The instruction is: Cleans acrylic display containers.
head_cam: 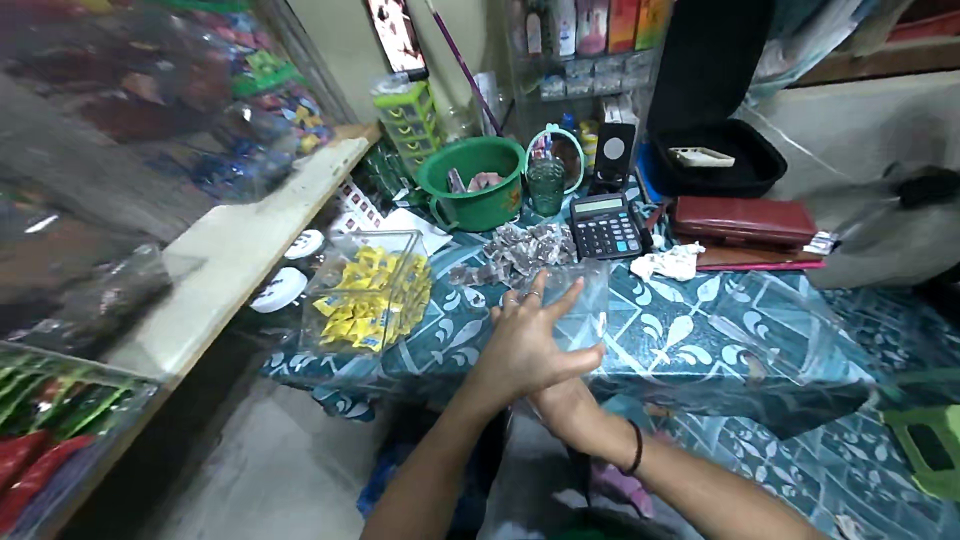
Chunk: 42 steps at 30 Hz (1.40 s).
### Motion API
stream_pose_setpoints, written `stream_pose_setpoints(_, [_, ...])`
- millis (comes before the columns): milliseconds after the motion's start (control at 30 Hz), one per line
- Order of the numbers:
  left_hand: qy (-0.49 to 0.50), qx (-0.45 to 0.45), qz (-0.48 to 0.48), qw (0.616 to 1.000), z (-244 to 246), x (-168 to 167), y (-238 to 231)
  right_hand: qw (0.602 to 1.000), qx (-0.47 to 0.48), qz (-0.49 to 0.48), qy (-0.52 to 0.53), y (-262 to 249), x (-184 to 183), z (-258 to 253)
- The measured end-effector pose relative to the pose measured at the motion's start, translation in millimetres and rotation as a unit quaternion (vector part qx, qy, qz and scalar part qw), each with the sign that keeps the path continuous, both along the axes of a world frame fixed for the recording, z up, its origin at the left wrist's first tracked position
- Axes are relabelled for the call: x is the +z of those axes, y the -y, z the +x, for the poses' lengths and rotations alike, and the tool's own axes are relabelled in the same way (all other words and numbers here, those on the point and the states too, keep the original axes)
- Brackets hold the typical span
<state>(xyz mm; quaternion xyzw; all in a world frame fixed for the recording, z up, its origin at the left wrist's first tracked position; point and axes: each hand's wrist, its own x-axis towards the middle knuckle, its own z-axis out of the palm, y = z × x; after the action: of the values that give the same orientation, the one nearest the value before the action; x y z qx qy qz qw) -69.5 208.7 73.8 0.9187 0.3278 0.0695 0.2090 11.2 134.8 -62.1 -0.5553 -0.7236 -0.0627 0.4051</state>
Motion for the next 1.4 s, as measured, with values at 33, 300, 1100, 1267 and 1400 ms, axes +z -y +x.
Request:
stream_pose_setpoints(33, [-0.002, -0.002, -0.006, 1.000, -1, 1, 0, 0.999, 0.035, 0.001, 0.004, 3, 0, 2])
stream_pose_setpoints(300, [-0.003, -0.001, -0.004, 1.000, -1, 3, 0, 0.778, 0.248, -0.201, -0.541, 22, 32, 44])
stream_pose_setpoints(1100, [0.015, 0.017, 0.059, 0.998, -3, -6, 10, 0.580, 0.160, -0.071, -0.795, -17, 62, 61])
stream_pose_setpoints(1267, [-0.043, 0.003, 0.009, 0.999, 4, 18, 20, 0.776, 0.099, -0.031, -0.623, -16, 25, 4])
stream_pose_setpoints(1400, [0.010, 0.004, 0.054, 0.998, -2, -2, 13, 0.937, 0.108, -0.181, -0.280, 4, 20, -6])
